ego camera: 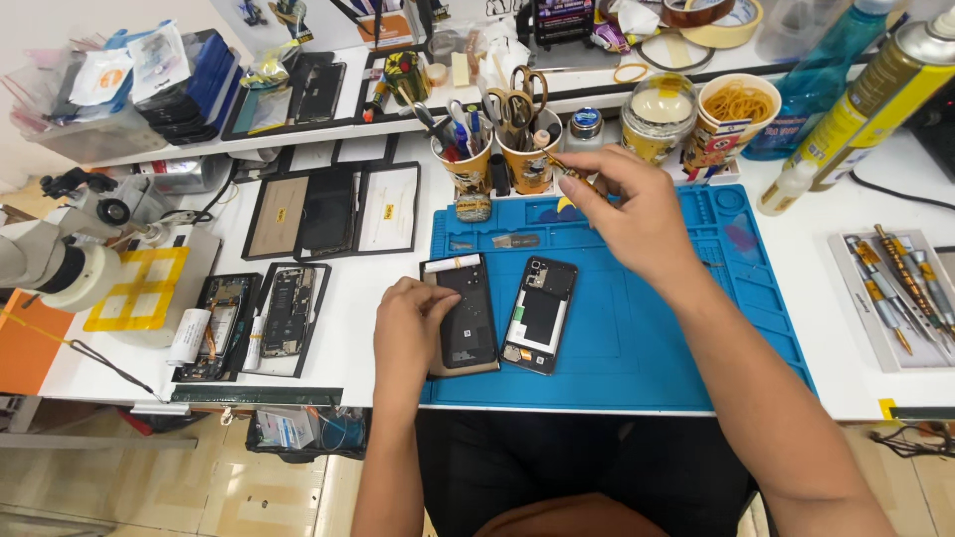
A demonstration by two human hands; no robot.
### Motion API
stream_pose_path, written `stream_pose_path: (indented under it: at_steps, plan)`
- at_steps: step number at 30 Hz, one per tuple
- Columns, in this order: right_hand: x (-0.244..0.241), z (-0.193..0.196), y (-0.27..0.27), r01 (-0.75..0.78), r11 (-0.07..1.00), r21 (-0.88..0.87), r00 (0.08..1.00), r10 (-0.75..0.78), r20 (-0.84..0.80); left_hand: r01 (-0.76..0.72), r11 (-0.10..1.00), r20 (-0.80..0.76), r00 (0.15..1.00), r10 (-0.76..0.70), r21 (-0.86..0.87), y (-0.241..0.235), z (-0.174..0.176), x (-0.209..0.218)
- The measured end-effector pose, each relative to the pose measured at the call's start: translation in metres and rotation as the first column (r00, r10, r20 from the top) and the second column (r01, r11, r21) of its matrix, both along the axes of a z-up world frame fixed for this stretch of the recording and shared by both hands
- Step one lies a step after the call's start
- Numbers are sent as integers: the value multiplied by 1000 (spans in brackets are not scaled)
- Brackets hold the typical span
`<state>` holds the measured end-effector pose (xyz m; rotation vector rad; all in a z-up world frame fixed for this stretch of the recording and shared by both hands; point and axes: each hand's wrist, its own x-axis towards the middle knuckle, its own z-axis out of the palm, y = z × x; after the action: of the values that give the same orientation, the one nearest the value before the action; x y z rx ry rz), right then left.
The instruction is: The person uses a screwdriver to remove screws from the back of a smartphone. They then use a prying tool to separate the back cover from the phone's frame. The person continues to unscrew internal components and carefully lifts the back cover off.
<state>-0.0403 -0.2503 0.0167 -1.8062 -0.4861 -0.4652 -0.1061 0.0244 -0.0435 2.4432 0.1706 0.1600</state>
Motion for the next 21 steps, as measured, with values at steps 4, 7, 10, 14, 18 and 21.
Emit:
stream_pose_path:
  at_steps: [4,7,10,14,18,21]
  plan:
    - [-1,-2,3,-43,998,54,999,44,-12,-11,998,-48,999,14,58,-8,-3,-5]
    - [2,-5,3,-58,997,57,998,60,-27,-36,998,-11,999,37,51,-11,0,-9]
    - [5,-9,2,-73,995,74,996,77,-46,-108,993,36,994,106,56,-18,13,-17]
    - [5,-7,4,-45,993,105,995,53,-79,-80,995,104,991,86,-62,-56,35,-32]
    - [5,-15,5,40,982,182,981,-5,-193,95,995,73,993,-92,-34,-107,35,-45]
    - [-2,-4,7,63,970,234,963,3,-270,108,985,-17,994,-107,136,-131,28,-43]
